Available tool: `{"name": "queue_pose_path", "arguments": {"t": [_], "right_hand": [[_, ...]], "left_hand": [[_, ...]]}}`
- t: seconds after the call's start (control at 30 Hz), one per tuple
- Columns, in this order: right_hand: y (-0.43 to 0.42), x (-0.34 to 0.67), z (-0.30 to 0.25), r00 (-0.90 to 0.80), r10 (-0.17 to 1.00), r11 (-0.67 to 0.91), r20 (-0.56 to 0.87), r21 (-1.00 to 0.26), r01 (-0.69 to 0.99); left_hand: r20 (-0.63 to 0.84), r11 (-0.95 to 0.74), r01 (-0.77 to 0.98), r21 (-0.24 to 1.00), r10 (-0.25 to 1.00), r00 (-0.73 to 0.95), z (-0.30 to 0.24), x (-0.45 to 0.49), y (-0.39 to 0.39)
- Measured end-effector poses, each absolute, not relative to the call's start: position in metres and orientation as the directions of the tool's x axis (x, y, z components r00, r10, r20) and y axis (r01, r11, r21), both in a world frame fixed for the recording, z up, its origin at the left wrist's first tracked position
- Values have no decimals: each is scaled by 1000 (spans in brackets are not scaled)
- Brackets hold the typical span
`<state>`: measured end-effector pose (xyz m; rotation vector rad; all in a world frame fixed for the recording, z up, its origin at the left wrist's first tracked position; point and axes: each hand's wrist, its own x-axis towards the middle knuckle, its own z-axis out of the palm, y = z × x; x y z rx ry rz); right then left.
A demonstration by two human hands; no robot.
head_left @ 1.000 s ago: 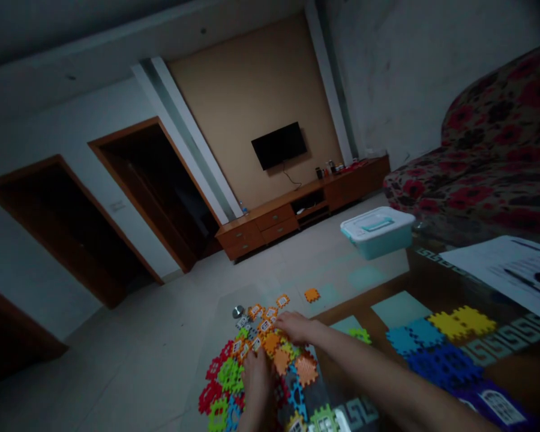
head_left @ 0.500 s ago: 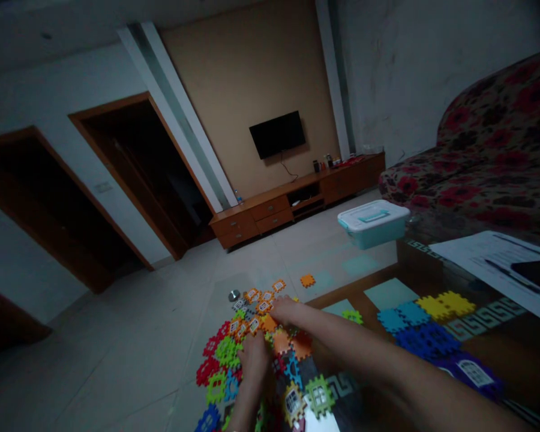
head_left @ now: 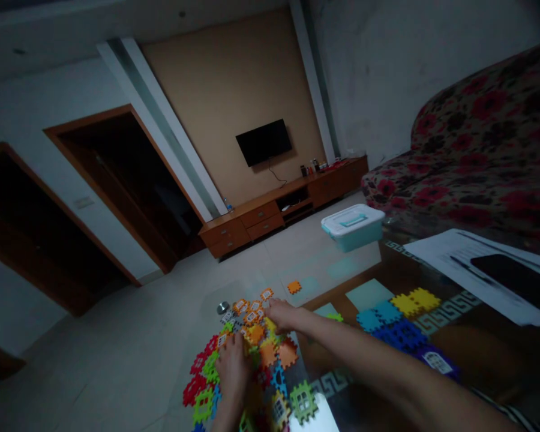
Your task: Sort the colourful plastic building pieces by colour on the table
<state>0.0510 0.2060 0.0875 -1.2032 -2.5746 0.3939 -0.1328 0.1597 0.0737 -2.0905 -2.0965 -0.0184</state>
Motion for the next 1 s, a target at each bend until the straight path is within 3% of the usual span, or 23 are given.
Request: {"name": "queue_pose_path", "arguments": {"t": [0.1,0.23,0.4,0.53,0.7,1.0], "right_hand": [[196,99,77,-515,850,523,113,-306,795],[160,214,71,-474,874,485,109,-257,836],[110,368,57,-211,975,222,68,-254,941],[87,429,33,-111,994,104,-17,-251,962],[80,441,15,-98,995,84,-30,-320,944],[77,434,10,-141,990,130,-14,-318,939]], "left_hand": [[201,-104,990,-93,972,121,79,-112,160],[177,-288,950,119,948,265,75,-46,155],[111,-495,829,261,868,483,67,72,131],[22,-565,779,272,813,582,64,159,111],[-98,-601,760,246,765,636,52,232,103],[-154,-597,794,115,779,608,27,260,116]]}}
